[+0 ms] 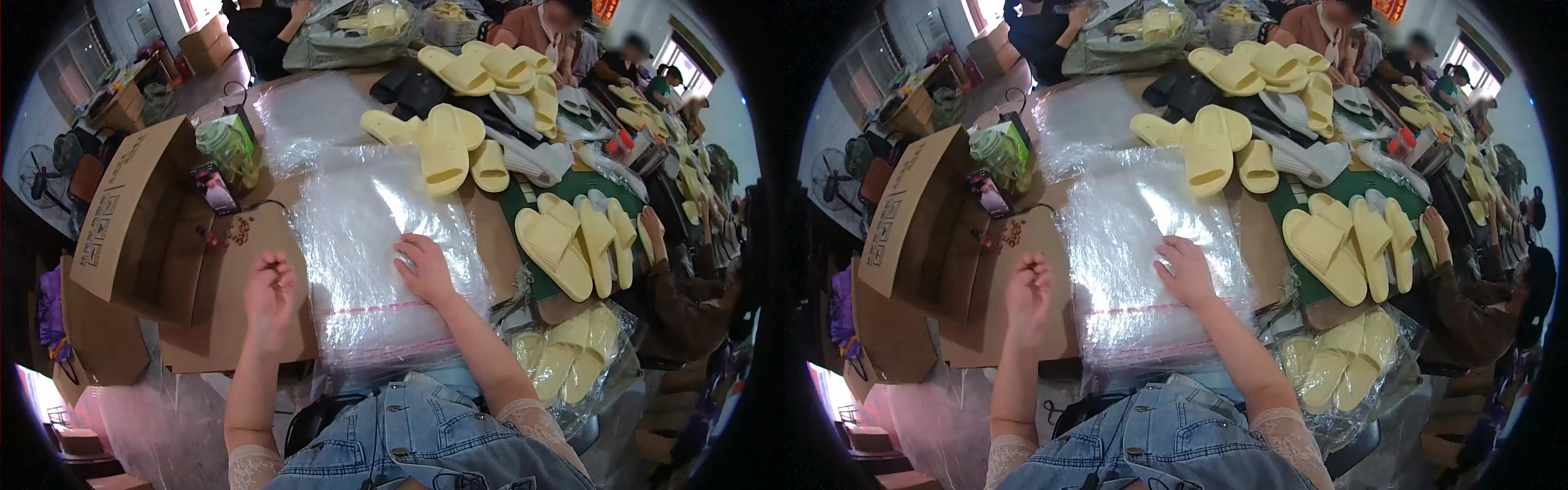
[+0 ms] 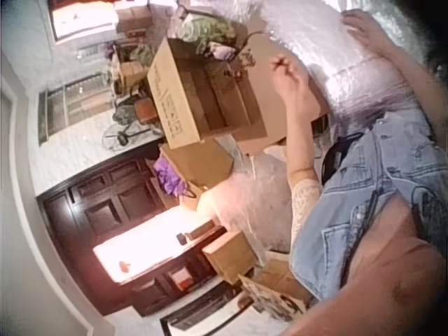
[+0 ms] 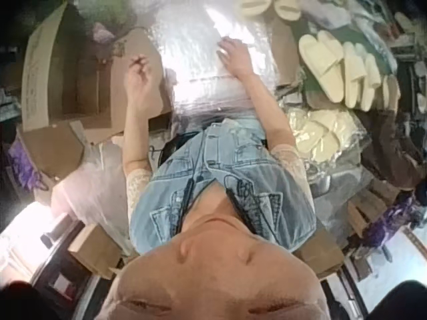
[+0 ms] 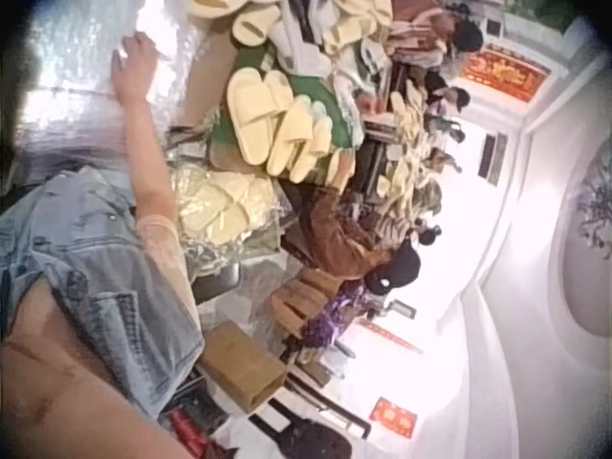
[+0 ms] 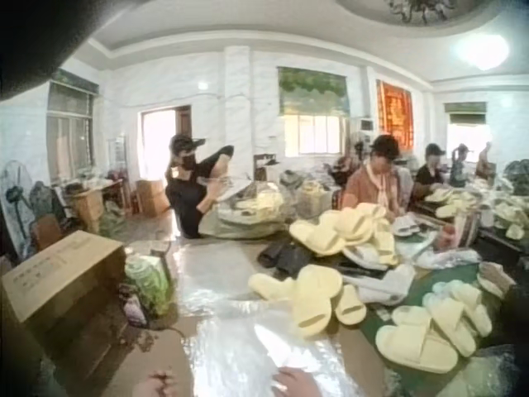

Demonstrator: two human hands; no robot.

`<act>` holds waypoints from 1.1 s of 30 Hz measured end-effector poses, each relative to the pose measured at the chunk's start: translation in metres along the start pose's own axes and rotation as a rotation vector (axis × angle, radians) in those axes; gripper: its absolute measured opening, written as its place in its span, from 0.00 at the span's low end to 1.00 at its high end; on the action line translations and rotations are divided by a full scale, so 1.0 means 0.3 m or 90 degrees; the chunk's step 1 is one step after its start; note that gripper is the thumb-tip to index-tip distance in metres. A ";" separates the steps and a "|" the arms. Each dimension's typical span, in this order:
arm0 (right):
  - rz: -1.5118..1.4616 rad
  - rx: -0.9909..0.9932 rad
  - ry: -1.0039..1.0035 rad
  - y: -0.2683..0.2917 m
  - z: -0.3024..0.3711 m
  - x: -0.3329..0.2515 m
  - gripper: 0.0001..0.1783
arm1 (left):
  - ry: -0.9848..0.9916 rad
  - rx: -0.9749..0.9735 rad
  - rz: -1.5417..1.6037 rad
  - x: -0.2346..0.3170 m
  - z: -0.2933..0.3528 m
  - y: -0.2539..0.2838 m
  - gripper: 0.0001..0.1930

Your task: The person places pairs of yellow and white slippers into clear plastic bags on a table. They handle the slippers one pair at a time, arranging them inside the bags and smoothing the packaging material. The task is performed in a workshop setting with other workers visible in the background.

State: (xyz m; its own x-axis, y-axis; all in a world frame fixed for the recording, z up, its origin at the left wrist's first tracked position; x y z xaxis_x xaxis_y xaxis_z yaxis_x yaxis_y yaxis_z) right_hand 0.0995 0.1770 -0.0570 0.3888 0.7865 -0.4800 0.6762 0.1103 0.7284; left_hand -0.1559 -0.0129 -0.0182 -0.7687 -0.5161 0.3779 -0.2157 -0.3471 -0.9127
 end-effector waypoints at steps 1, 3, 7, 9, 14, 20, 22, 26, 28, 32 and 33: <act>-0.009 0.001 0.012 -0.004 -0.001 -0.004 0.16 | 0.153 0.063 0.166 -0.046 0.004 -0.007 0.14; -0.002 0.002 0.003 0.011 0.006 0.012 0.16 | 0.282 0.218 0.318 -0.064 0.023 -0.060 0.12; 0.011 0.015 -0.002 0.013 0.026 0.029 0.16 | 0.023 0.150 0.147 0.221 -0.084 0.065 0.07; 0.009 0.007 -0.007 0.014 0.028 0.033 0.16 | -0.057 0.132 0.112 0.408 -0.148 0.159 0.12; -0.005 -0.005 0.013 -0.018 0.015 0.010 0.17 | -0.455 0.390 -0.193 1.004 -0.299 0.448 0.20; 0.000 -0.003 0.005 0.001 0.015 0.023 0.17 | -0.563 0.588 -1.151 1.069 -0.384 0.506 0.24; -0.010 0.000 0.007 0.006 0.018 0.021 0.17 | -0.512 0.353 -0.869 1.052 -0.365 0.520 0.24; 0.017 -0.010 0.001 0.017 0.019 0.016 0.17 | -0.602 0.486 -1.171 0.938 -0.259 0.370 0.23; 0.004 -0.013 0.012 0.008 0.010 -0.001 0.17 | -0.853 0.513 -1.316 0.992 -0.211 0.415 0.20; 0.010 -0.005 0.007 -0.001 0.017 0.017 0.17 | -0.875 0.620 -1.358 0.961 -0.186 0.379 0.12; 0.009 -0.005 0.005 0.000 0.019 0.019 0.17 | -0.739 0.600 -1.255 0.974 -0.193 0.395 0.12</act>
State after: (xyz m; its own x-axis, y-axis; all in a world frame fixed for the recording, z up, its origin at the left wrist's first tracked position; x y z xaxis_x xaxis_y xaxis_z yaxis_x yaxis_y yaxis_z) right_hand 0.1055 0.1780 -0.0625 0.3940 0.7924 -0.4657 0.6653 0.1037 0.7393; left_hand -0.4410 -0.1594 -0.0249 0.4281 0.7504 0.5036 0.4946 -0.6609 0.5645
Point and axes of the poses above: each hand's wrist, its own z-axis away from the middle knuckle, its own y-axis out of the back of the hand, x = y × z, the point moved 5 cm from there along -z, towards the middle knuckle, and after that the axes turned 8 degrees about z, right-handed, at the moved point
